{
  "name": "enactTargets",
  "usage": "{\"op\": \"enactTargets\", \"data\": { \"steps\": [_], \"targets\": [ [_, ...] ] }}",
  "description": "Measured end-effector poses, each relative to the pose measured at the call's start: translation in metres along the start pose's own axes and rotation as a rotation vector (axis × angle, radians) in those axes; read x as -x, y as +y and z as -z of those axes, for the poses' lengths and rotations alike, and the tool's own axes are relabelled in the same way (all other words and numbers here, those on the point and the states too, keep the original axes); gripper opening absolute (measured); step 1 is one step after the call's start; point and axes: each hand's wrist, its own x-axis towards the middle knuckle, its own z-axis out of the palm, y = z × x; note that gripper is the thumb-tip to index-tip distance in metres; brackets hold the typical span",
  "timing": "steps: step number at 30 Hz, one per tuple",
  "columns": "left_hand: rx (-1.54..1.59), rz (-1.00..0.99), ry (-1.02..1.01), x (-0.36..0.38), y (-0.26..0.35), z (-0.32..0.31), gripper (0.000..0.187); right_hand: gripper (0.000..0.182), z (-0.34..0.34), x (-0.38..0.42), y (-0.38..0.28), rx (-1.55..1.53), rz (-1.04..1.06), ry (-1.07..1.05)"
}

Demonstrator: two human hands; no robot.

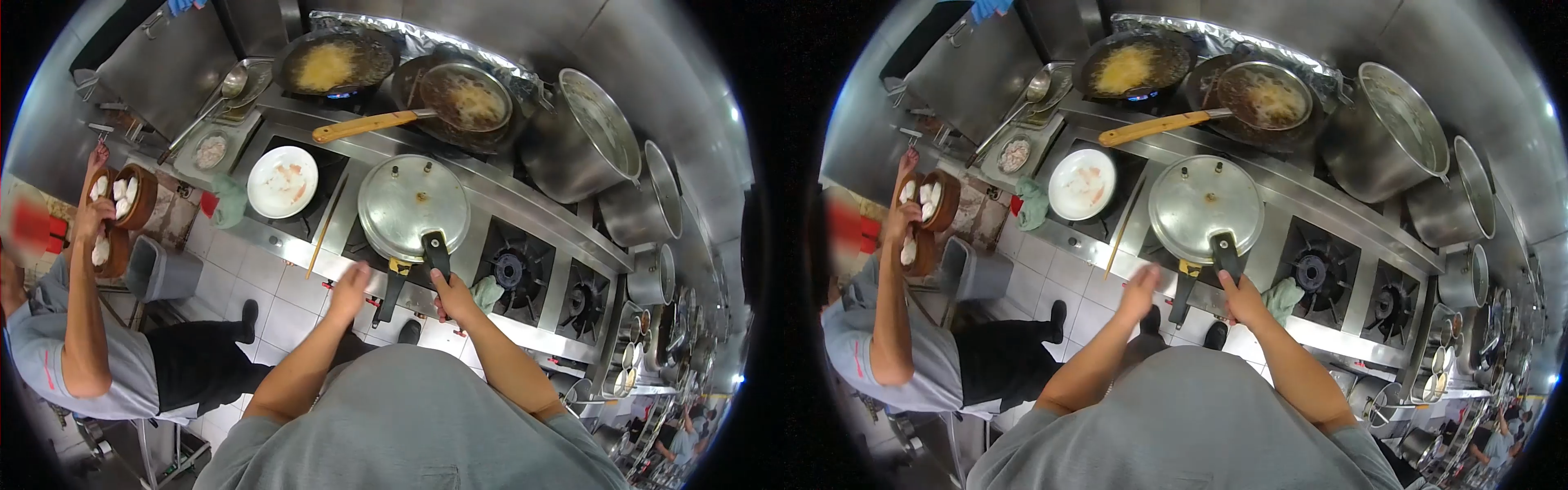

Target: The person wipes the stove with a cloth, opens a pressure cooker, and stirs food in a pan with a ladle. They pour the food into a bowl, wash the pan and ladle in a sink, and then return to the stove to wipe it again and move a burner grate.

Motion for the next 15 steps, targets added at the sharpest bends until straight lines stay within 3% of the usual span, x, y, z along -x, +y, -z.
{"op": "enactTargets", "data": {
  "steps": [2, 3, 4, 9, 12, 15],
  "targets": [
    [-0.08, -0.119, 0.251, -0.023, 0.003, 0.04, 0.043, 0.065, 0.0, 0.0, -0.002, -0.003, 0.001, -0.01],
    [-0.181, -0.271, 0.422, -0.048, -0.031, 0.058, 0.042, 0.065, 0.001, 0.002, -0.004, 0.05, -0.026, 0.009],
    [-0.37, -0.282, 0.516, -0.049, -0.017, 0.084, 0.042, 0.065, 0.001, 0.001, -0.003, 0.051, -0.016, 0.007],
    [-0.595, -0.065, 0.855, -0.112, -0.059, 0.203, 0.054, 0.058, 0.0, 0.006, -0.008, 0.027, -0.035, 0.007],
    [-0.766, -0.211, 0.907, -0.154, -0.072, 0.264, 0.057, 0.056, -0.001, 0.008, -0.012, 0.037, -0.074, 0.018],
    [-0.814, -0.271, 0.742, -0.187, -0.07, 0.3, 0.064, 0.053, -0.001, 0.004, -0.011, -0.002, -0.106, 0.016]
  ]
}}
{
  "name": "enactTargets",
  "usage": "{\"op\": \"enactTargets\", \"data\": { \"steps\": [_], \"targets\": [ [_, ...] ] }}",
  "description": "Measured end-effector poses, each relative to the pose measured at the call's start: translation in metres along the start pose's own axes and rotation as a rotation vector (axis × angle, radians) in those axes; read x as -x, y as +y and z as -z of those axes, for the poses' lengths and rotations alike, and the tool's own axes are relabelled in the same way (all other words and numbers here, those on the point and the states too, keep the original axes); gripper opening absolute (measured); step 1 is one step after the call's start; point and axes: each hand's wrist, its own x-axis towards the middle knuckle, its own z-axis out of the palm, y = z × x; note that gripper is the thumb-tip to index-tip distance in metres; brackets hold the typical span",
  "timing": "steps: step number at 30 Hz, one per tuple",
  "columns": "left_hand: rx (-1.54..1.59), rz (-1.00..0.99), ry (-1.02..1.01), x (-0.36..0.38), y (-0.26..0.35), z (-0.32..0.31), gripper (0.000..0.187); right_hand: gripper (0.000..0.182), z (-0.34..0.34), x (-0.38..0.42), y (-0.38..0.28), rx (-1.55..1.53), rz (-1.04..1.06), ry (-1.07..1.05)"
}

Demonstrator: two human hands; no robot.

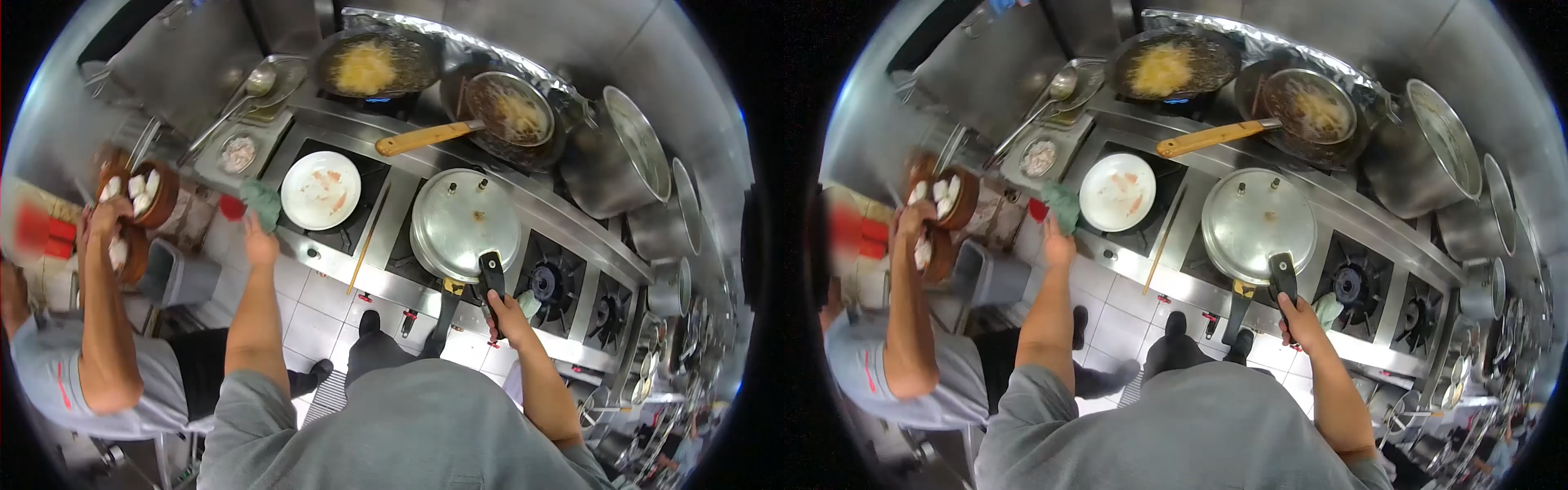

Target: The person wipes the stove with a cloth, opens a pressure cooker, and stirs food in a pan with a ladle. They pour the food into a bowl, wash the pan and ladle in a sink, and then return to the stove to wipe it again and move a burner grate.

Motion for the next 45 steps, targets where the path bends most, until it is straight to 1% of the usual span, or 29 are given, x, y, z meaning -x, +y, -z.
{"op": "enactTargets", "data": {
  "steps": [3, 5, 7, 9, 10, 11, 13, 15, 17, 19, 21, 24, 26, 27, 28, 30, 31, 32, 33, 35, 37, 41, 45],
  "targets": [
    [-0.23, 0.126, -0.414, -0.033, -0.019, -0.009, 0.06, 0.049, -0.006, 0.007, -0.009, -0.049, -0.035, 0.017],
    [-0.16, 0.179, -0.334, -0.039, -0.034, -0.014, 0.051, 0.048, -0.008, 0.008, -0.011, -0.061, -0.038, 0.012],
    [-0.066, 0.217, -0.061, -0.039, -0.024, 0.005, 0.038, 0.046, -0.008, 0.011, -0.014, -0.068, -0.053, 0.016],
    [0.262, 0.137, 0.089, -0.028, -0.038, 0.018, 0.035, 0.045, -0.007, 0.007, -0.011, -0.065, -0.042, 0.019],
    [0.569, 0.153, 0.049, -0.018, -0.022, 0.038, 0.03, 0.046, -0.007, 0.008, -0.013, -0.056, -0.045, 0.017],
    [0.874, 0.173, 0.002, -0.003, 0.011, 0.068, 0.026, 0.047, -0.006, 0.009, -0.013, -0.049, -0.052, 0.022],
    [1.235, 0.218, -0.137, 0.03, 0.095, 0.117, 0.019, 0.048, -0.006, 0.01, -0.014, -0.026, -0.061, 0.027],
    [1.237, 0.177, -0.275, 0.057, 0.156, 0.125, 0.017, 0.051, -0.004, 0.007, -0.01, 0.015, -0.054, 0.026],
    [1.03, -0.114, -0.374, 0.063, 0.216, 0.123, 0.015, 0.053, -0.005, 0.012, -0.016, -0.001, -0.062, 0.023],
    [0.981, -0.179, -0.536, 0.057, 0.28, 0.135, 0.014, 0.05, -0.003, 0.012, -0.017, -0.018, -0.056, -0.005],
    [0.817, -0.253, -0.604, 0.049, 0.318, 0.112, 0.015, 0.049, -0.002, 0.014, -0.016, -0.025, -0.036, -0.014],
    [0.704, -0.504, -0.493, 0.048, 0.377, 0.117, 0.02, 0.051, 0.001, 0.014, -0.014, -0.024, -0.003, -0.026],
    [0.713, -0.572, -0.529, 0.053, 0.402, 0.103, 0.026, 0.051, 0.002, 0.011, -0.01, -0.027, -0.007, -0.015],
    [0.716, -0.603, -0.547, 0.057, 0.408, 0.094, 0.029, 0.051, 0.002, 0.01, -0.008, -0.027, -0.009, -0.013],
    [0.668, -0.71, -0.534, 0.061, 0.408, 0.083, 0.032, 0.053, 0.001, 0.011, -0.008, -0.016, 0.021, 0.003],
    [0.568, -0.919, -0.517, 0.065, 0.4, 0.061, 0.038, 0.059, 0.0, 0.022, -0.016, 0.109, 0.081, 0.095],
    [0.531, -0.935, -0.585, 0.062, 0.401, 0.062, 0.041, 0.063, 0.0, 0.026, -0.02, 0.17, 0.104, 0.14],
    [0.491, -0.947, -0.656, 0.056, 0.401, 0.064, 0.043, 0.07, 0.003, 0.024, -0.021, 0.235, 0.014, 0.077],
    [0.45, -0.954, -0.726, 0.051, 0.403, 0.067, 0.045, 0.071, 0.002, 0.018, -0.01, 0.283, 0.074, 0.12],
    [0.409, -0.986, -0.747, 0.046, 0.41, 0.07, 0.044, 0.074, -0.003, 0.0, 0.012, 0.382, 0.204, 0.199],
    [0.354, -0.988, -0.791, 0.042, 0.418, 0.073, 0.045, 0.073, -0.001, 0.005, 0.003, 0.339, 0.172, 0.148],
    [0.388, -0.936, -0.784, 0.046, 0.416, 0.063, 0.041, 0.071, 0.001, 0.003, 0.003, 0.307, 0.187, 0.138],
    [0.328, -0.907, -0.797, 0.047, 0.419, 0.06, 0.039, 0.072, 0.003, 0.002, 0.0, 0.306, 0.171, 0.117]
  ]
}}
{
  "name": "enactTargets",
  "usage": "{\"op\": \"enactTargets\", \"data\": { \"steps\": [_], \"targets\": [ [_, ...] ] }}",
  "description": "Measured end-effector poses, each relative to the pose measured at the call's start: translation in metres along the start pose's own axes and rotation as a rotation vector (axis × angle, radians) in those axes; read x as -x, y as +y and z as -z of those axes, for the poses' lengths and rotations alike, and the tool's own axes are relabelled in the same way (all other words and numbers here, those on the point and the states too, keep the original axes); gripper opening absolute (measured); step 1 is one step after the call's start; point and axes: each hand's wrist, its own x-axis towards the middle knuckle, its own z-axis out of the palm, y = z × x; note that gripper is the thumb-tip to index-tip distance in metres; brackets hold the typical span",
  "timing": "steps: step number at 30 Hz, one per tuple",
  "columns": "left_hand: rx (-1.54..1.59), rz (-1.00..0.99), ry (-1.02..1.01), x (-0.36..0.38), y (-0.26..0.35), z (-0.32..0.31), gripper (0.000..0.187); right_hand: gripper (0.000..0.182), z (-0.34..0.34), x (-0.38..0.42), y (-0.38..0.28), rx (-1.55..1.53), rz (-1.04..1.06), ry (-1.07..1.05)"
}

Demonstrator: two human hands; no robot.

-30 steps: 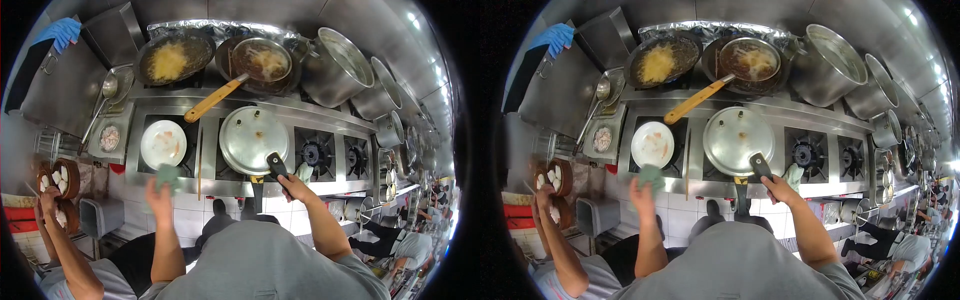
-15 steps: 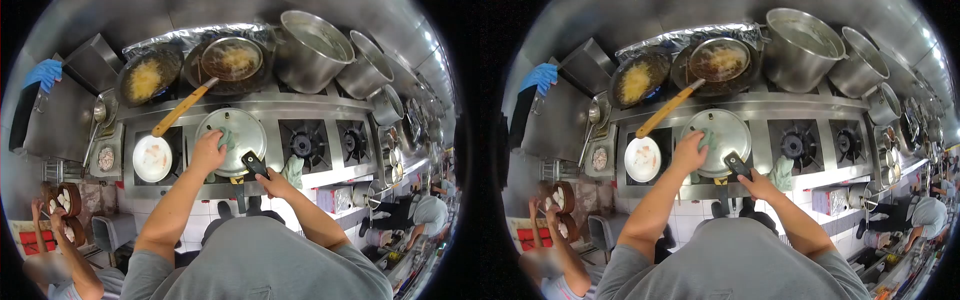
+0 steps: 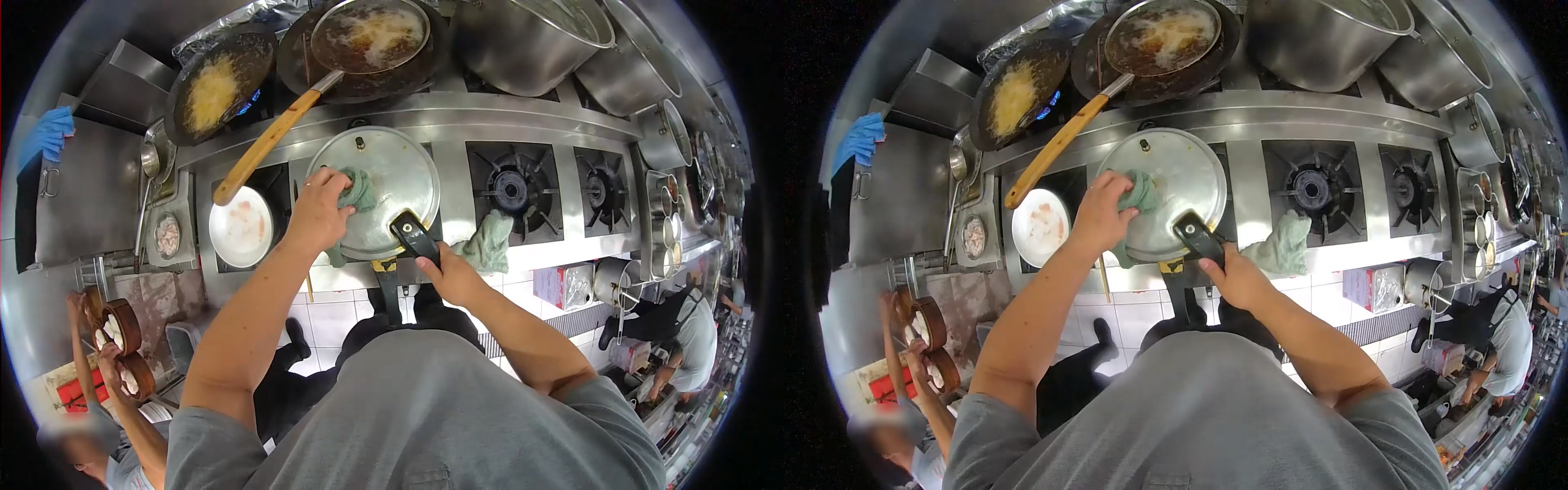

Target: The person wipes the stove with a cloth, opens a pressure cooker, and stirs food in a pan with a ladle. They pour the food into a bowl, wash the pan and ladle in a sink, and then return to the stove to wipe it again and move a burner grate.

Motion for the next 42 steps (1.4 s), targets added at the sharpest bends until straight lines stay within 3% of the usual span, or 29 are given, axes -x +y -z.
{"op": "enactTargets", "data": {
  "steps": [8, 14, 19, 23, 26, 32, 35, 38, 40, 42],
  "targets": [
    [-0.043, -0.058, 0.07, 0.003, -0.001, -0.005, 0.04, 0.086, 0.012, -0.002, 0.0, -0.036, -0.042, -0.103],
    [-0.055, -0.028, 0.058, 0.006, 0.006, -0.006, 0.039, 0.086, -0.014, -0.001, 0.013, 0.012, 0.027, 0.051],
    [-0.033, -0.101, 0.098, 0.014, -0.002, -0.006, 0.041, 0.085, -0.004, -0.003, 0.004, -0.001, -0.055, -0.021],
    [0.008, -0.079, 0.124, 0.018, -0.008, -0.014, 0.042, 0.079, -0.014, -0.002, 0.008, -0.007, -0.01, 0.039],
    [-0.01, -0.061, 0.147, 0.019, -0.005, -0.017, 0.041, 0.063, -0.015, 0.007, -0.01, -0.127, -0.074, 0.029],
    [-0.044, -0.104, 0.136, 0.014, -0.011, -0.011, 0.035, 0.068, -0.012, 0.012, -0.017, -0.142, -0.099, -0.009],
    [0.109, -0.01, 0.331, 0.034, -0.009, 0.005, 0.03, 0.068, -0.016, 0.01, -0.011, -0.112, -0.086, 0.013],
    [0.205, 0.232, 0.534, 0.092, -0.011, 0.016, 0.033, 0.069, -0.017, 0.009, -0.011, -0.115, -0.08, 0.015],
    [0.47, 0.434, 0.54, 0.13, -0.029, 0.003, 0.033, 0.067, -0.018, 0.009, -0.009, -0.127, -0.096, 0.019],
    [0.695, 0.502, 0.607, 0.158, -0.048, -0.009, 0.032, 0.065, -0.02, 0.007, -0.01, -0.137, -0.106, 0.016]
  ]
}}
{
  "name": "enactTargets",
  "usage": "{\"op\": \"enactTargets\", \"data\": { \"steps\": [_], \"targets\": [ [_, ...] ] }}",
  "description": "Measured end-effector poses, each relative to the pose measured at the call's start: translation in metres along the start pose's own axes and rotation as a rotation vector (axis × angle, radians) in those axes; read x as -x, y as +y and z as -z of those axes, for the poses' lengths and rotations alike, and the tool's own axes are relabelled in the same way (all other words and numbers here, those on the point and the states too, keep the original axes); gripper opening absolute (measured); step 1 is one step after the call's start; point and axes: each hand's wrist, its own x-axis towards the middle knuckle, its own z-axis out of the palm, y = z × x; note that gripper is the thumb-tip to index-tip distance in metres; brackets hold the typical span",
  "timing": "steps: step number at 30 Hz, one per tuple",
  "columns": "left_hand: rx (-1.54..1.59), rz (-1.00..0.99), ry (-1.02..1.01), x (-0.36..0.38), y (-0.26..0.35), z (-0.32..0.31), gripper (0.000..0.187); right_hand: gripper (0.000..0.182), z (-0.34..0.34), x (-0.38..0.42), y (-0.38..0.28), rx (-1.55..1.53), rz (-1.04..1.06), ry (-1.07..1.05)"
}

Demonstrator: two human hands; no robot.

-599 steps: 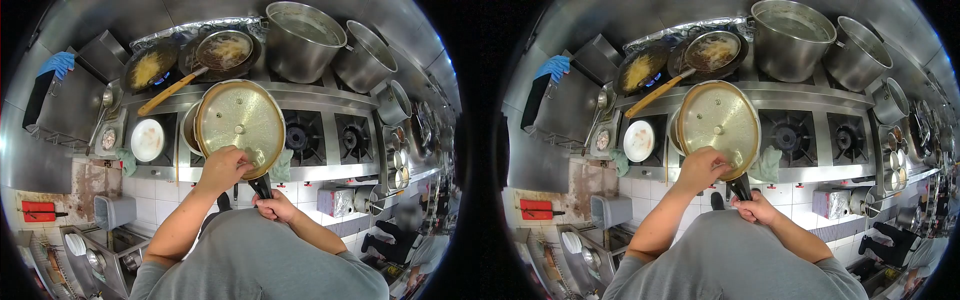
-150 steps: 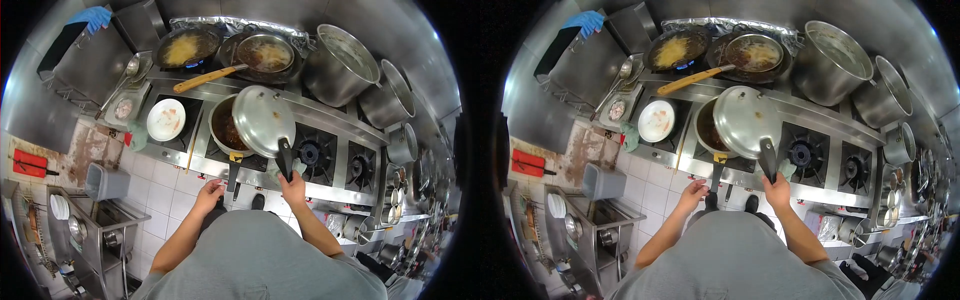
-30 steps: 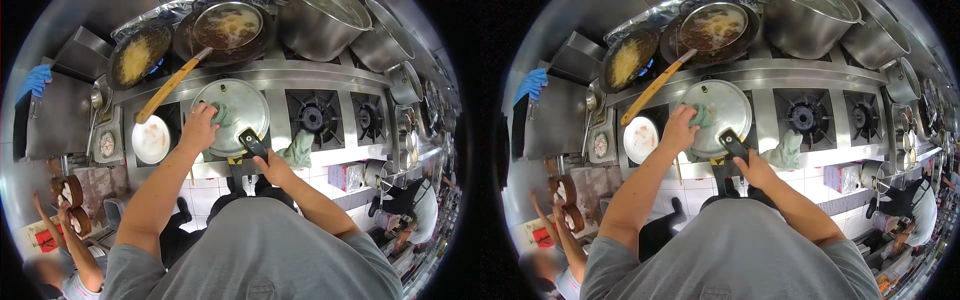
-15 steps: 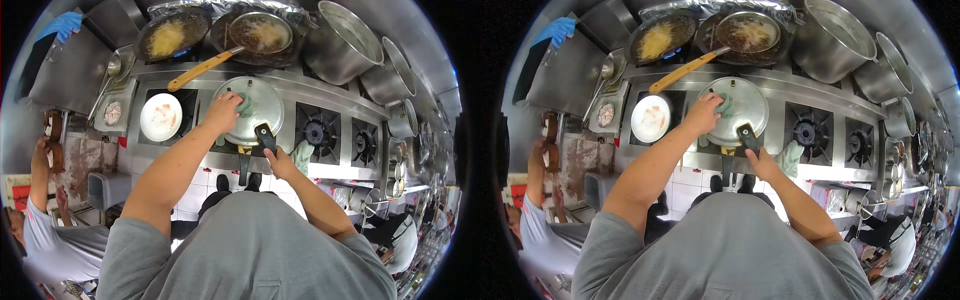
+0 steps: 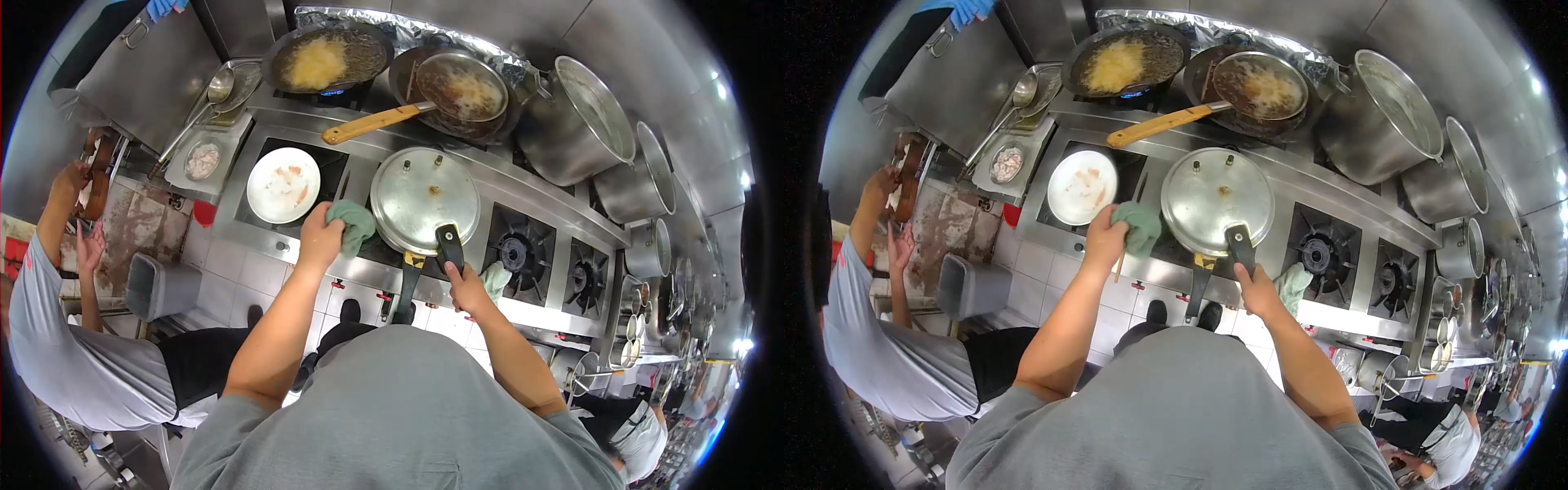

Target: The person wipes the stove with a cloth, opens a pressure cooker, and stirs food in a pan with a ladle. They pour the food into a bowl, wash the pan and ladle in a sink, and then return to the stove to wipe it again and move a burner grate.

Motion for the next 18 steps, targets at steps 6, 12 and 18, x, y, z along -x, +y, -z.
{"op": "enactTargets", "data": {
  "steps": [6, 12, 18],
  "targets": [
    [0.099, -0.016, -0.004, 0.001, 0.022, -0.018, 0.033, 0.053, -0.002, -0.001, -0.002, -0.05, -0.011, -0.01],
    [-0.397, -0.559, -0.357, -0.047, 0.055, -0.095, 0.058, 0.051, -0.002, -0.001, 0.0, -0.063, -0.008, -0.01],
    [-0.843, -0.564, -0.61, -0.051, 0.032, -0.113, 0.086, 0.061, 0.003, 0.0, -0.006, -0.075, -0.038, -0.031]
  ]
}}
